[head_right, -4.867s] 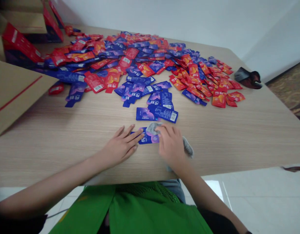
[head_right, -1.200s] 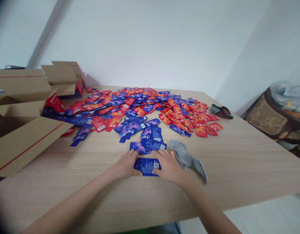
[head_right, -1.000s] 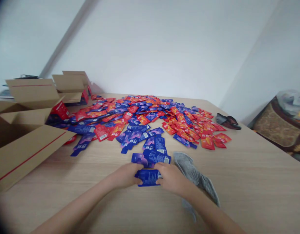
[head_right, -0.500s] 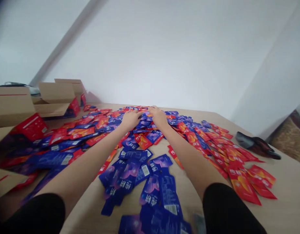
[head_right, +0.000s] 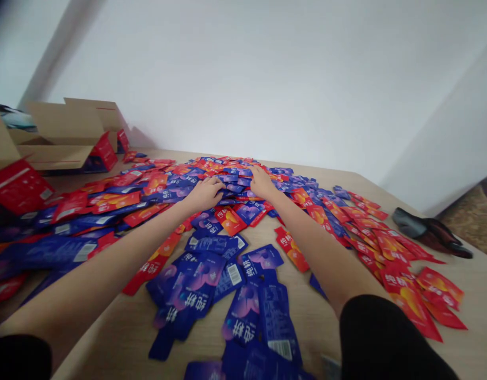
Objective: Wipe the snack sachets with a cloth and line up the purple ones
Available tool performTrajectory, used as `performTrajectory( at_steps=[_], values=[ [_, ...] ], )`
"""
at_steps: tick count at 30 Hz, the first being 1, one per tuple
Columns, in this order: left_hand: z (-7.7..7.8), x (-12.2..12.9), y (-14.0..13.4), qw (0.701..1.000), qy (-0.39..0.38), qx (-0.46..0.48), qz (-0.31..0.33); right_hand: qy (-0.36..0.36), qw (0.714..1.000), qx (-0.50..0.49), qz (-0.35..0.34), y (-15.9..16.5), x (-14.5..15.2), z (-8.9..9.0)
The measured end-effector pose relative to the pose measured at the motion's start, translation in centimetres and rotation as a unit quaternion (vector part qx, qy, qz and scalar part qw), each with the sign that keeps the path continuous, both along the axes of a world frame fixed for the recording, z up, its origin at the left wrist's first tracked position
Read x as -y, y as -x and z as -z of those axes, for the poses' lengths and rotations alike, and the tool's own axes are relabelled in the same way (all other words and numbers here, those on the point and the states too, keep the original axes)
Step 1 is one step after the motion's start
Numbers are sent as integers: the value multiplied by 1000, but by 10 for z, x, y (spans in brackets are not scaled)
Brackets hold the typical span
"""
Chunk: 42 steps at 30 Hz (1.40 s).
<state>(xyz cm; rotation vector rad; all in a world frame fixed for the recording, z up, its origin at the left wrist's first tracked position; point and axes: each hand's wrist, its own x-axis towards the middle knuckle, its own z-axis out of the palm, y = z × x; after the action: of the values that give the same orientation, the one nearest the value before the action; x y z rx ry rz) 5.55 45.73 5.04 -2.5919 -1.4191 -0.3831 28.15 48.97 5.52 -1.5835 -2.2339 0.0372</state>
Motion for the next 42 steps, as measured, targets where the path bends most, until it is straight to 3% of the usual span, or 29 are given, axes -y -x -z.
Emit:
performTrajectory(
  at_steps=[2, 5, 8, 11, 16, 21, 25, 29, 33, 35, 38, 42],
  values=[
    [-7, 34, 4, 998, 26, -4, 51, 52, 998, 17, -37, -18, 38, -4],
    [-2, 88, 11, 983, 129, -35, 123, 159, 978, 53, -124, -41, 99, 9],
    [21, 135, 21, 965, 216, -87, 122, 220, 957, 71, -178, -56, 144, 34],
    [49, 157, 30, 972, 194, -79, 103, 220, 956, 59, -187, -59, 163, 55],
    [75, 138, 30, 992, 80, -10, 94, 168, 979, 34, -107, -38, 149, 69],
    [78, 94, 18, 996, 38, 23, 80, 146, 988, 39, -24, 2, 114, 71],
    [78, 75, 13, 997, 33, 36, 66, 146, 987, 61, 19, 21, 96, 61],
    [74, 74, 16, 995, 54, 58, 67, 150, 984, 89, 44, 8, 103, 36],
    [58, 91, 28, 994, 49, 82, 52, 126, 984, 98, 84, -32, 142, -2],
    [45, 109, 34, 991, 38, 120, 52, 105, 989, 68, 79, -48, 178, -19],
    [23, 149, 38, 973, 54, 197, 109, 107, 993, -32, 24, -48, 249, -31],
    [-3, 219, 35, 951, 115, 174, 230, 212, 968, -113, -64, -12, 348, -13]
  ],
)
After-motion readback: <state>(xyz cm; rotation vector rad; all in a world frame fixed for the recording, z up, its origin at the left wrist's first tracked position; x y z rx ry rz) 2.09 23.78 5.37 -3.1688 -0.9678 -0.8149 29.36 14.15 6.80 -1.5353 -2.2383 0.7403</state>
